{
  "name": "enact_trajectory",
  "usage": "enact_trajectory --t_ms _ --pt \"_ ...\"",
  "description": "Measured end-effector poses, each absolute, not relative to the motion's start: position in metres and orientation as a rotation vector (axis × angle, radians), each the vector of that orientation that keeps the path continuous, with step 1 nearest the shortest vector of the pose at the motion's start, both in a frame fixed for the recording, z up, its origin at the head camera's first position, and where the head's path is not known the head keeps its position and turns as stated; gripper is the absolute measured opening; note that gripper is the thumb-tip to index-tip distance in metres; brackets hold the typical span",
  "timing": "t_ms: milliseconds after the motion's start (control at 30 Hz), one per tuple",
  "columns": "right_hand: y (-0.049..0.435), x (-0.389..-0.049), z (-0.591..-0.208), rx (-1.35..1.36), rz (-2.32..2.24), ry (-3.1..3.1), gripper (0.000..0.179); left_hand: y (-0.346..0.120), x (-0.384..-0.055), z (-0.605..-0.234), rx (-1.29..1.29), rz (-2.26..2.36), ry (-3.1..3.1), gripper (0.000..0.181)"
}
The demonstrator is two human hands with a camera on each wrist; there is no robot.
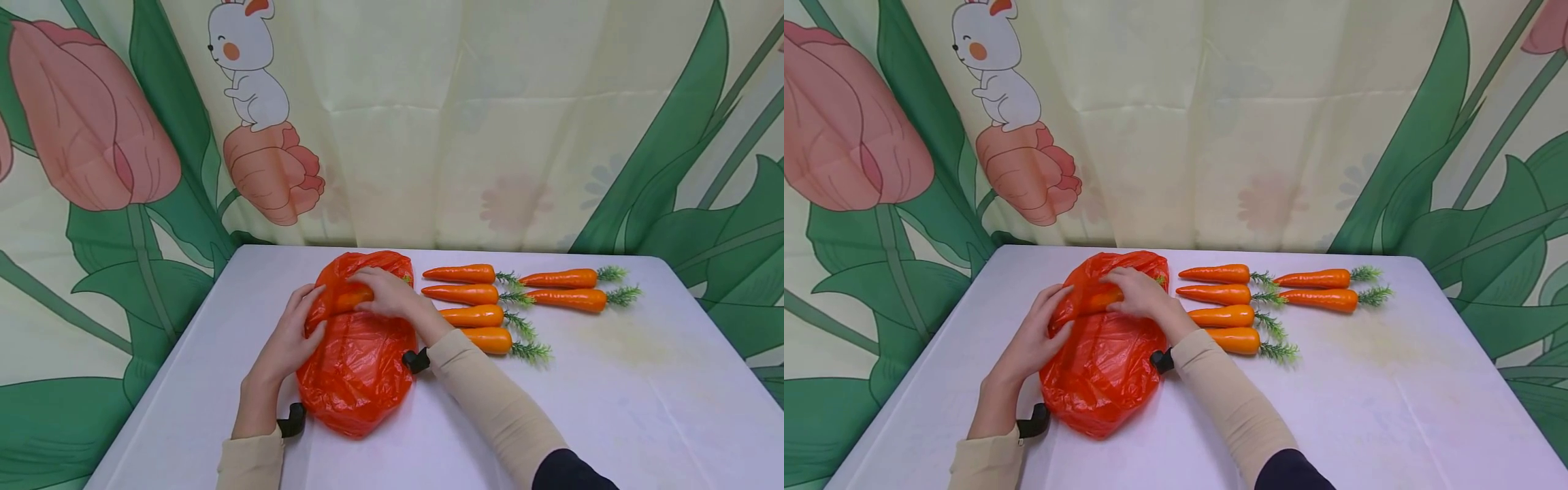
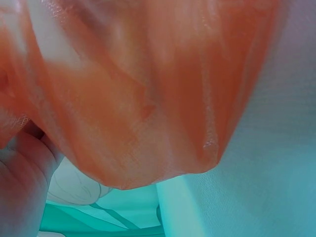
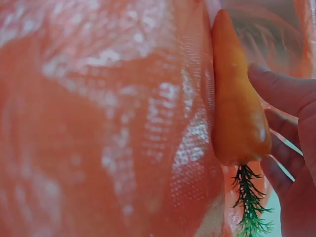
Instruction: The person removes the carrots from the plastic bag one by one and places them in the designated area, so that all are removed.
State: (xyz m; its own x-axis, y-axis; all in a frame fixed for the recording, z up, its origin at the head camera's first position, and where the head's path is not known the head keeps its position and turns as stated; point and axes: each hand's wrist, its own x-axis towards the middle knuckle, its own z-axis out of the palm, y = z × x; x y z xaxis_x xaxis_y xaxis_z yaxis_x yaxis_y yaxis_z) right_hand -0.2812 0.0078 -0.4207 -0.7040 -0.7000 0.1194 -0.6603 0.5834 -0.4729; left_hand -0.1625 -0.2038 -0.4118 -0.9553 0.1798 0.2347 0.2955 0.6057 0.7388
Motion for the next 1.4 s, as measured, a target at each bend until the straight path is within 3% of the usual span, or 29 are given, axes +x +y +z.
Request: enact_trajectory --t_ms 933,1400 --pt "0.009 -0.281 -0.43 -1.168 -0.629 2.74 0.049 -0.204 -0.161 -0.413 -0.359 -1.291 -2.715 0.068" --pt "0.022 -0.274 -0.4 -1.228 -0.534 2.836 0.043 -0.204 -0.162 -0.412 -0.357 -1.287 -2.706 0.068"
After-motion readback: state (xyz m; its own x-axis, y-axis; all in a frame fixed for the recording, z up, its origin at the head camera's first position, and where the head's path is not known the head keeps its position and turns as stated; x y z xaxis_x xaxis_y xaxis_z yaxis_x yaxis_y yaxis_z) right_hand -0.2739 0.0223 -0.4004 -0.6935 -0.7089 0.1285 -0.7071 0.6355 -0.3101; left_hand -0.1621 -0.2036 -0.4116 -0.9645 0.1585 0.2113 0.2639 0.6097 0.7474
